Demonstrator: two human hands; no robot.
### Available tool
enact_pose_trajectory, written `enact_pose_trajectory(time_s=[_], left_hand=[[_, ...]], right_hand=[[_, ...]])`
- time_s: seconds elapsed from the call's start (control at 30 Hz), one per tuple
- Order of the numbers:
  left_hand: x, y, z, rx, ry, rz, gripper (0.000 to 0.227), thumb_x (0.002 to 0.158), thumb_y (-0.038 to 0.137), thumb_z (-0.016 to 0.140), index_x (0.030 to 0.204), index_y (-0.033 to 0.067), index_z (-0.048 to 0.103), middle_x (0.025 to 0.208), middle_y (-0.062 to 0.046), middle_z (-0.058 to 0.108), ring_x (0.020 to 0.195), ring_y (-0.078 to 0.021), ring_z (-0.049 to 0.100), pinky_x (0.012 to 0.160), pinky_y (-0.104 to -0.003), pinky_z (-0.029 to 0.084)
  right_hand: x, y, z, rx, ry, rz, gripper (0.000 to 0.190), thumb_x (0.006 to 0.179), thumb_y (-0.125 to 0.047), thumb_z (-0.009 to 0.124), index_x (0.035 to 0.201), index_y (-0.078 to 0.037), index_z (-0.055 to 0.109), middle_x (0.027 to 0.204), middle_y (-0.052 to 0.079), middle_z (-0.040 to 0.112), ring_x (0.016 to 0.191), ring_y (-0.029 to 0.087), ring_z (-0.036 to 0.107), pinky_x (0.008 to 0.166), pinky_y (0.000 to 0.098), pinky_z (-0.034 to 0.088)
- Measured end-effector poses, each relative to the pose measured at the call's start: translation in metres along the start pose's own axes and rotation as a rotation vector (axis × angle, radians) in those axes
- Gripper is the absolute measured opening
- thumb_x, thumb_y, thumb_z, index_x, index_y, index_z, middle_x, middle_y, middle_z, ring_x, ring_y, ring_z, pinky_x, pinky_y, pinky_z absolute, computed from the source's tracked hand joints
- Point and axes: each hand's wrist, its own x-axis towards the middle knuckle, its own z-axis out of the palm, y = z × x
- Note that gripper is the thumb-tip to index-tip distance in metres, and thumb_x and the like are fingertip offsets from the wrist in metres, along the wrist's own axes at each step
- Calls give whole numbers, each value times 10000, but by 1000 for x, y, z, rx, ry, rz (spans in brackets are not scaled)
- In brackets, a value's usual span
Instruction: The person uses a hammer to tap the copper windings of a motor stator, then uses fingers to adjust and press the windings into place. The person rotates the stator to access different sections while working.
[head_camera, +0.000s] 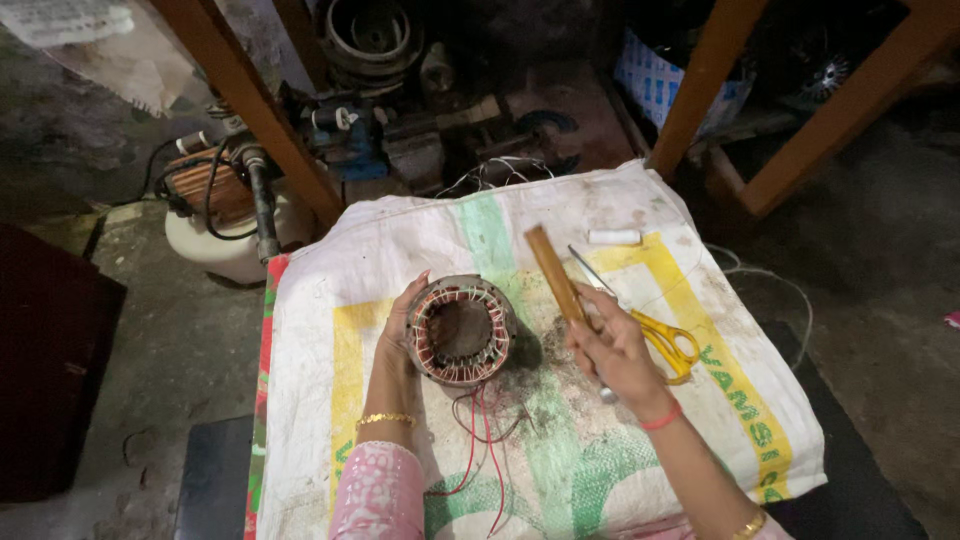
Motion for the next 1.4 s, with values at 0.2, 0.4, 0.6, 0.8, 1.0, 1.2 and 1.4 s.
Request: enact_pose_trajectory(time_s=[0.2, 0.4, 0.6, 0.8, 1.0, 1.2, 1.4], left_hand=[[3, 0, 0, 24, 72, 11, 308, 866, 364, 749, 1099, 174, 683, 925, -97, 768, 791, -246, 741, 777, -452, 620], [4, 0, -10, -2, 14, -29, 303, 897, 374, 748, 1046, 115, 699, 918, -111, 771, 779, -253, 738, 774, -448, 623], [9, -4, -17, -3, -82, 12, 279, 948, 370, 750, 1030, 104, 731, 871, -111, 780, 647, -217, 703, 601, -379, 587], [6, -1, -8, 48, 100, -27, 348, 863, 400, 755, 1022, 94, 708, 870, -109, 773, 712, -236, 732, 710, -408, 626], [3, 2, 0, 82, 136, 9, 331, 882, 375, 696, 1091, 119, 709, 908, -104, 779, 781, -225, 745, 773, -419, 634], [-2, 2, 1, -111, -253, -139, 431, 1018, 417, 585, 1103, 11, 702, 920, -151, 760, 740, -258, 733, 711, -414, 625], [-9, 3, 19, -104, -266, -201, 464, 1004, 495, 631, 1024, 44, 738, 881, -103, 759, 725, -222, 722, 708, -395, 634]], right_hand=[[15, -11, 32, -48, -179, 104, 586, 1001, -154, 557, 1570, -119, 419, 737, 13, 611, 487, 52, 470, 390, 211, 401], [20, -21, 32, -2, -135, 146, 557, 1006, -192, 536, 1553, -135, 447, 726, 20, 636, 490, 53, 479, 419, 200, 401], [25, -18, 38, 275, -128, 154, 547, 1007, -213, 559, 1538, -128, 461, 725, 4, 617, 491, 38, 467, 417, 199, 383], [35, -22, 34, 60, -178, 114, 564, 991, -214, 572, 1542, -146, 471, 717, -10, 610, 481, 35, 462, 415, 199, 390], [54, -28, 31, -173, -277, 83, 521, 997, -241, 583, 1503, -128, 525, 688, -8, 631, 478, 43, 481, 424, 203, 412], [55, -19, 27, -143, -222, 147, 502, 987, -163, 621, 1486, -143, 576, 705, -1, 614, 509, 61, 475, 457, 230, 389], [41, -5, 25, -995, 169, 3, 576, 923, -55, 567, 1495, -104, 521, 887, 181, 701, 704, 282, 683, 694, 431, 567]])
